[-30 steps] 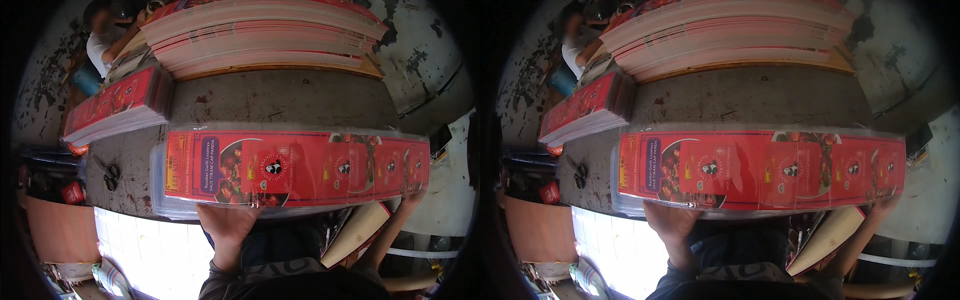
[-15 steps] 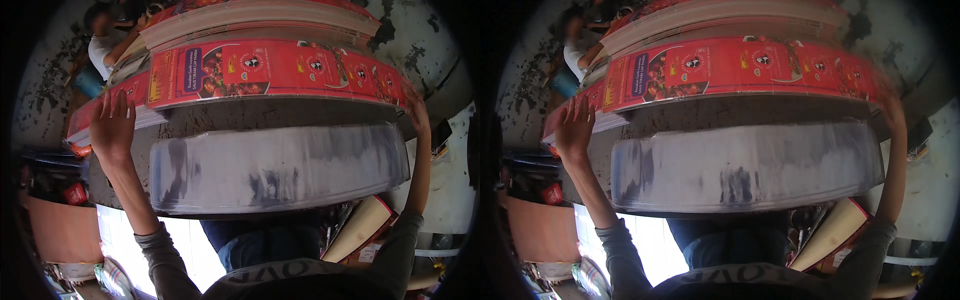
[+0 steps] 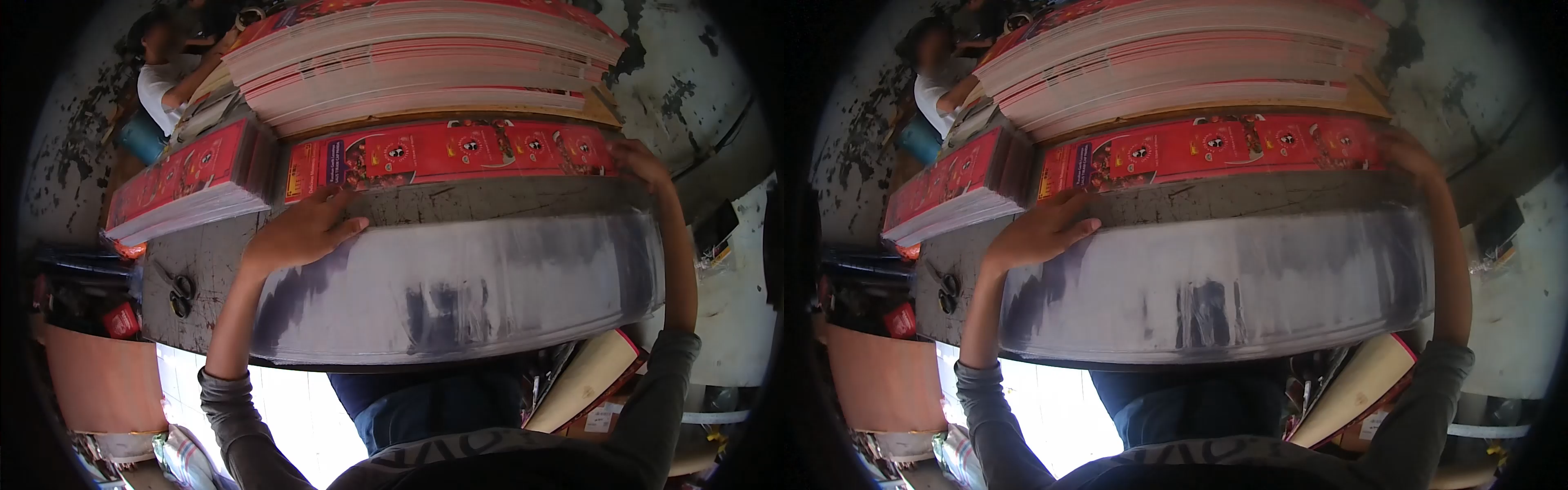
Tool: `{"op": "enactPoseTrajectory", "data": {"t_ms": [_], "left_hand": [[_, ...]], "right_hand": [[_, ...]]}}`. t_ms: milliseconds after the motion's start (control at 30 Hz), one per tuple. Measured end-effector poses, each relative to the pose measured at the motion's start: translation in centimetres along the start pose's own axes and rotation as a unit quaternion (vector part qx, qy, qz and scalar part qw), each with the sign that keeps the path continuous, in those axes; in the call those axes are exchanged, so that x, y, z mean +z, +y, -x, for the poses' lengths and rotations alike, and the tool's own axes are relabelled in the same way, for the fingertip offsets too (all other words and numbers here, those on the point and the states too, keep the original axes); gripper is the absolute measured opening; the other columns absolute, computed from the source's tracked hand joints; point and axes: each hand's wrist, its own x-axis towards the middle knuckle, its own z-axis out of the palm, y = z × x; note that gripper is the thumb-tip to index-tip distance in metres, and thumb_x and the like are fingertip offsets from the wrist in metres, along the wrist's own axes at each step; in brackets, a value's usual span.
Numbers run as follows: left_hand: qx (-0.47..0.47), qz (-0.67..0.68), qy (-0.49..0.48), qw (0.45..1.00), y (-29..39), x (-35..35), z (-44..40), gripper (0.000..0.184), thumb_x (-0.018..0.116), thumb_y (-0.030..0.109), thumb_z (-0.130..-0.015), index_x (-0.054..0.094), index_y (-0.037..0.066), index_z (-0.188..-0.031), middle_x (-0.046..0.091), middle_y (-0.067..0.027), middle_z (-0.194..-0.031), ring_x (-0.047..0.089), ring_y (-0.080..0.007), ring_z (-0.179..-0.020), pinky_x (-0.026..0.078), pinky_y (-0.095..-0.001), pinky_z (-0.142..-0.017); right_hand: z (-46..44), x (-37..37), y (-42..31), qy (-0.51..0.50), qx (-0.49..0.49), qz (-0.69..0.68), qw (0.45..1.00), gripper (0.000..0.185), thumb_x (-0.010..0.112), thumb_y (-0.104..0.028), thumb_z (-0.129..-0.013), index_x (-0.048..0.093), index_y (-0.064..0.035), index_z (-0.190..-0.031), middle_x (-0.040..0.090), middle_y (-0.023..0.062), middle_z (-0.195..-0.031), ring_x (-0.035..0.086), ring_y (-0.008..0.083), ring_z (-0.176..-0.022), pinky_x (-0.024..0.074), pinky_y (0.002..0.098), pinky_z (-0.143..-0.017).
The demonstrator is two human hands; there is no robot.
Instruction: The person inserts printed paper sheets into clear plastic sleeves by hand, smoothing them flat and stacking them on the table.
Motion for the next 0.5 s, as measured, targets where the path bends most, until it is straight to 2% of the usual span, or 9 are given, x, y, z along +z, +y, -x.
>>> {"op": "enactPoseTrajectory", "data": {"t_ms": [133, 233, 300, 333, 400, 433, 500], "left_hand": [[-0.033, -0.005, -0.032, 0.999, 0.8, -0.5, -0.3, 0.059, 0.037, 0.053, -0.089, 0.045, 0.005, -0.123, 0.048, -0.0207, -0.119, 0.05, -0.0339, -0.109, 0.042, -0.0425, -0.088], [-0.018, 0.068, -0.003, 0.998, 1.2, -0.8, 0.5, 0.059, 0.039, 0.052, -0.088, 0.045, 0.005, -0.123, 0.048, -0.0214, -0.12, 0.049, -0.0359, -0.11, 0.041, -0.0435, -0.089], [-0.01, 0.022, 0.092, 0.995, 2.7, -0.7, 2.4, 0.058, 0.046, 0.05, -0.086, 0.045, 0.005, -0.122, 0.046, -0.0205, -0.122, 0.048, -0.0373, -0.11, 0.039, -0.0427, -0.092], [-0.01, 0.022, 0.091, 0.996, 2.9, -0.4, 3.0, 0.058, 0.046, 0.05, -0.086, 0.045, 0.005, -0.122, 0.046, -0.0205, -0.122, 0.048, -0.0373, -0.11, 0.039, -0.0427, -0.092], [0.076, -0.032, 0.127, 0.988, 4.1, 0.6, 4.2, 0.054, 0.053, 0.045, -0.084, 0.046, 0.005, -0.121, 0.045, -0.0204, -0.124, 0.045, -0.0373, -0.114, 0.037, -0.045, -0.095], [0.075, -0.031, 0.127, 0.989, 4.3, 0.9, 4.5, 0.054, 0.053, 0.045, -0.084, 0.046, 0.005, -0.121, 0.045, -0.0204, -0.124, 0.045, -0.0373, -0.114, 0.037, -0.045, -0.095], [0.134, -0.096, 0.118, 0.979, 5.6, 1.5, 4.7, 0.05, 0.055, 0.04, -0.084, 0.047, 0.006, -0.12, 0.043, -0.0217, -0.125, 0.041, -0.0372, -0.119, 0.034, -0.0479, -0.097]], "right_hand": [[1.1, -0.2, 0.0, -0.04, -0.002, 0.015, 0.999, 0.047, 0.055, -0.038, -0.084, 0.05, -0.0083, -0.12, 0.054, 0.0063, -0.116, 0.049, 0.0199, -0.108, 0.0399, 0.0382, -0.09], [1.9, -0.4, 0.0, -0.031, -0.031, 0.03, 0.999, 0.043, 0.054, -0.034, -0.085, 0.052, -0.0059, -0.118, 0.054, 0.0075, -0.115, 0.05, 0.0182, -0.108, 0.0406, 0.0359, -0.089], [2.0, -0.6, 0.4, -0.028, -0.112, 0.143, 0.983, 0.04, 0.054, -0.03, -0.085, 0.053, -0.0033, -0.114, 0.054, 0.008, -0.115, 0.053, 0.0173, -0.105, 0.0415, 0.0326, -0.086], [3.2, 0.2, -0.9, -0.028, -0.111, 0.143, 0.983, 0.04, 0.054, -0.03, -0.085, 0.053, -0.0033, -0.114, 0.054, 0.008, -0.115, 0.053, 0.0173, -0.105, 0.0415, 0.0326, -0.086], [6.9, 2.4, -3.2, 0.078, -0.186, 0.263, 0.943, 0.035, 0.056, -0.024, -0.084, 0.055, -0.0025, -0.111, 0.056, 0.0098, -0.11, 0.056, 0.0187, -0.101, 0.042, 0.0306, -0.084], [7.7, 3.5, -4.0, 0.077, -0.186, 0.264, 0.943, 0.035, 0.056, -0.024, -0.084, 0.055, -0.0025, -0.111, 0.056, 0.0098, -0.11, 0.056, 0.0187, -0.101, 0.042, 0.0306, -0.084], [9.2, 5.1, -5.2, -0.011, -0.305, 0.229, 0.924, 0.031, 0.058, -0.019, -0.083, 0.056, -0.0042, -0.11, 0.058, 0.01, -0.107, 0.057, 0.0203, -0.098, 0.0422, 0.0314, -0.084]]}}
